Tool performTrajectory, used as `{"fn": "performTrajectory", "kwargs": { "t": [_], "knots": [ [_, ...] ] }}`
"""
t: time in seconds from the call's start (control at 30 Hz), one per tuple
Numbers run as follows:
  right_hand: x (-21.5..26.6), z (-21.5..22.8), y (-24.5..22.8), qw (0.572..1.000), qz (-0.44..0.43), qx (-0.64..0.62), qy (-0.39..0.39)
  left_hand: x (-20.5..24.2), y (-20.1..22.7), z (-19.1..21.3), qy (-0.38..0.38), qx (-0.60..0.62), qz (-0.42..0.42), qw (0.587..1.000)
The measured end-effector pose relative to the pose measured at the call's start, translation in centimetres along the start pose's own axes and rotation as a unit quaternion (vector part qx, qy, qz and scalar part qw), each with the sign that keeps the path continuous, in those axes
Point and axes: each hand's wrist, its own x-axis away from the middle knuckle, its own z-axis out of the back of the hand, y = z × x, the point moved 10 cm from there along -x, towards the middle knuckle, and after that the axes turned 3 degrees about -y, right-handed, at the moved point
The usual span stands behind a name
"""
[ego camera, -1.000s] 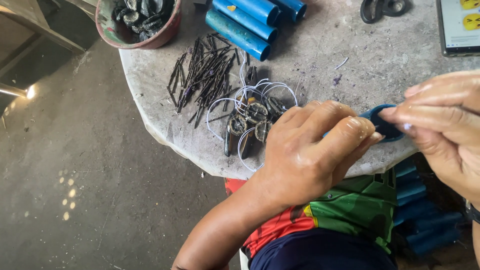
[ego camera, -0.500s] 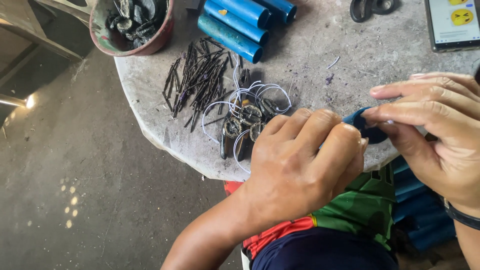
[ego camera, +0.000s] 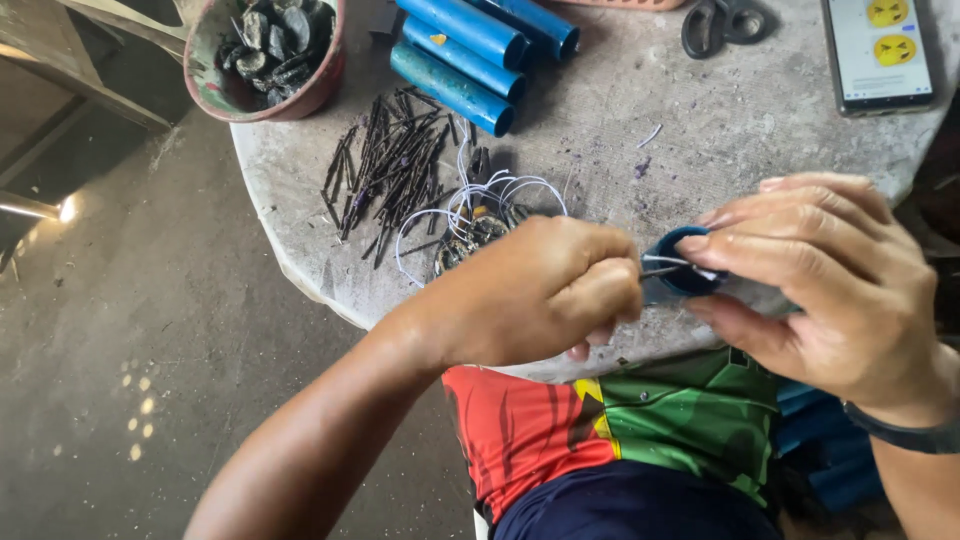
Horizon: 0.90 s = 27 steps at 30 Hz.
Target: Assembling candle wicks by threading them through metal bases and inserting them into blue plastic tubes
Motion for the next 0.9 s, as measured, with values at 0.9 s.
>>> {"fn": "performTrajectory", "kwargs": {
  "t": [0.9],
  "knots": [
    [1.2, -0.5, 2.4, 0.974, -0.152, -0.163, 0.041, -1.4, -1.7, -6.1, 0.001, 0.527, -0.014, 0.850]
  ]
}}
